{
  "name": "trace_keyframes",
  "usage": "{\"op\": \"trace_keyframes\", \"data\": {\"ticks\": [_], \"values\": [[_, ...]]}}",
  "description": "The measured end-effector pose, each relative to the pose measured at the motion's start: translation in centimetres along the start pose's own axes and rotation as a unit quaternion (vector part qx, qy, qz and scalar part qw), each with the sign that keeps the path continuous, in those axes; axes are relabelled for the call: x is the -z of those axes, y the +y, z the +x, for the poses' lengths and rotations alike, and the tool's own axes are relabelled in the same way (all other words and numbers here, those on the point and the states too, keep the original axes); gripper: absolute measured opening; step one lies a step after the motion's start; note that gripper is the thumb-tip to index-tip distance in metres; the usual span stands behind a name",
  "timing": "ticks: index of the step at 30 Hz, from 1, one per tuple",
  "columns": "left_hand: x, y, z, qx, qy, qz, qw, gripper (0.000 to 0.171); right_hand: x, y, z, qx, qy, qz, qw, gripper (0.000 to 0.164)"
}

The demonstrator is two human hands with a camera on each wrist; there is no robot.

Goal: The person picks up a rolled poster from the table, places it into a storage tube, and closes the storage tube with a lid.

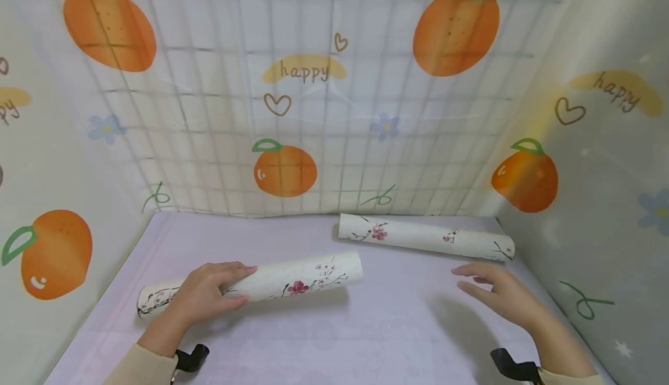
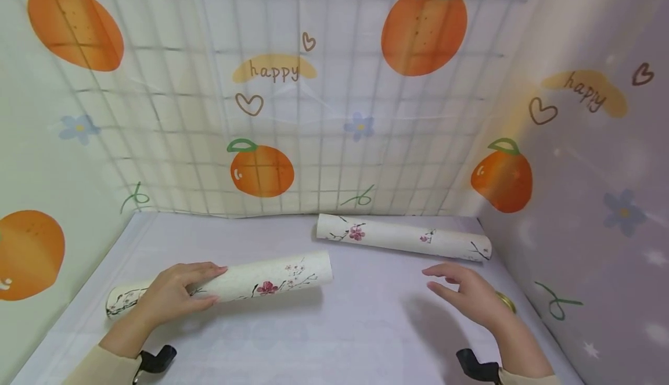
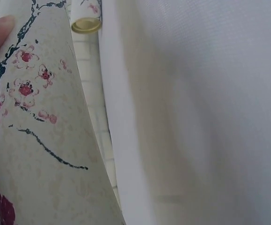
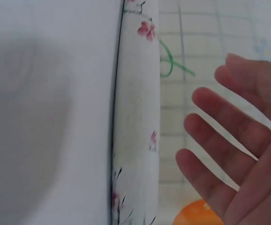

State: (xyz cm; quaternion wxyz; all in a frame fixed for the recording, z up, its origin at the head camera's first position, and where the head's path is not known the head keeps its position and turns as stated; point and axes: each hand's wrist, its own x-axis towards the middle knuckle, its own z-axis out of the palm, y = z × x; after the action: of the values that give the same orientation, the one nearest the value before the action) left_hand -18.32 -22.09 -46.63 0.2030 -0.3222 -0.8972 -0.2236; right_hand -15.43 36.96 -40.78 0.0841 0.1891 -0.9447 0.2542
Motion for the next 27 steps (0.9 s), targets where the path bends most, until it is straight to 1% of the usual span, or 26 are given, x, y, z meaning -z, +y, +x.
{"op": "trace_keyframes", "data": {"ticks": [6, 9, 12, 17, 20, 23, 25, 27], "values": [[0.1, -0.1, 0.0, -0.001, 0.004, -0.005, 1.0, 0.058, 0.1, 2.0, -1.3, -0.032, 0.006, -0.027, 0.999, 0.023], [0.1, -0.2, -0.1, -0.004, 0.006, -0.005, 1.0, 0.059, -0.1, 3.1, -2.0, -0.041, 0.009, -0.028, 0.999, 0.023], [0.1, -0.2, -0.2, -0.005, 0.006, -0.005, 1.0, 0.059, -0.5, 4.3, -2.5, -0.069, 0.004, -0.035, 0.997, 0.026], [0.0, -0.2, -0.2, -0.002, 0.008, -0.004, 1.0, 0.059, -0.7, 6.0, -3.4, -0.106, 0.019, -0.047, 0.993, 0.03], [0.0, -0.2, -0.3, 0.0, 0.006, 0.0, 1.0, 0.059, -0.6, 6.8, -3.9, -0.135, 0.013, -0.031, 0.99, 0.038], [0.1, -0.2, -0.4, 0.006, 0.003, 0.004, 1.0, 0.059, -0.4, 7.6, -4.1, -0.158, -0.003, -0.008, 0.987, 0.046], [0.1, -0.2, -0.4, 0.008, 0.002, 0.005, 0.9999, 0.059, -0.3, 8.0, -4.2, -0.16, -0.001, -0.003, 0.987, 0.048], [0.1, -0.2, -0.4, 0.011, 0.003, 0.004, 0.9999, 0.059, -0.3, 8.4, -4.3, -0.157, 0.011, -0.007, 0.988, 0.047]]}}
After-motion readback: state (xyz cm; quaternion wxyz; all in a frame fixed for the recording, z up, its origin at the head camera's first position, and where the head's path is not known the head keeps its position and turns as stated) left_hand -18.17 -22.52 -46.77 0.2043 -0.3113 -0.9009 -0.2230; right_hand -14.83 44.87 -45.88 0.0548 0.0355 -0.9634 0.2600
